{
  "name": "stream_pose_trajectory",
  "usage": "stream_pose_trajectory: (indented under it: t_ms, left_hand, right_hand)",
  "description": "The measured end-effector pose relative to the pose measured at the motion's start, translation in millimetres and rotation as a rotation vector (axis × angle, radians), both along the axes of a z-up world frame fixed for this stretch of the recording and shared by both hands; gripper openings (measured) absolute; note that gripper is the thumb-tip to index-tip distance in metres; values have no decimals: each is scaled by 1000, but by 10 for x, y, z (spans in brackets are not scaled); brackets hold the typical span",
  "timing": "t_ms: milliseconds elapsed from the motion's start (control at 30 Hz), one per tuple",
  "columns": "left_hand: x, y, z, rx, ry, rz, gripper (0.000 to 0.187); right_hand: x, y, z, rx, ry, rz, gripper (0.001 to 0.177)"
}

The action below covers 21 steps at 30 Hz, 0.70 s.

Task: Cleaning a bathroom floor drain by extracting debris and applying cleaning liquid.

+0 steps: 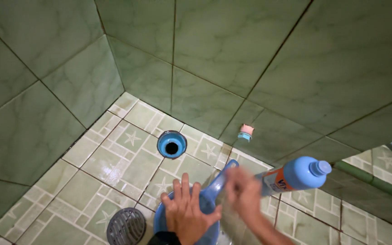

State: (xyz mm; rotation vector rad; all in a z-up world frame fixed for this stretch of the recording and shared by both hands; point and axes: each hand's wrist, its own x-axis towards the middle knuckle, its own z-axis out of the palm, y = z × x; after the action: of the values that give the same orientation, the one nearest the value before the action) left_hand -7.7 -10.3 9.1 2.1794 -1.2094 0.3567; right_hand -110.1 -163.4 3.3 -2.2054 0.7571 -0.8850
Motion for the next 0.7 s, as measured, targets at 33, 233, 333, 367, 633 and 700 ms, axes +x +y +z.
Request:
stream_pose_trajectory:
  t_ms: [33,233,333,367,633,700]
  left_hand:
    - [32,-27,-32,-4,-2,-1,80]
    - [27,-20,8,41,15,24,79]
    - [-88,29,-109,36,-69,36,75]
    - [-136,40,-93,55,-25,41,76]
    - [-35,-25,130,225,53,50,80]
    - [-74,-19,150,308,101,64,83]
  right_hand:
    - [-3,46,-28,-4,-2,-1,16]
    - [41,101,90,62,23,-129,10]
    - [-117,250,-2,-153,-102,243,17]
    - [-147,202,12,-4,-26,83,14]
    - [-40,5,139,32,12,-124,19]
    - [-148,185,139,-149,-65,246,29]
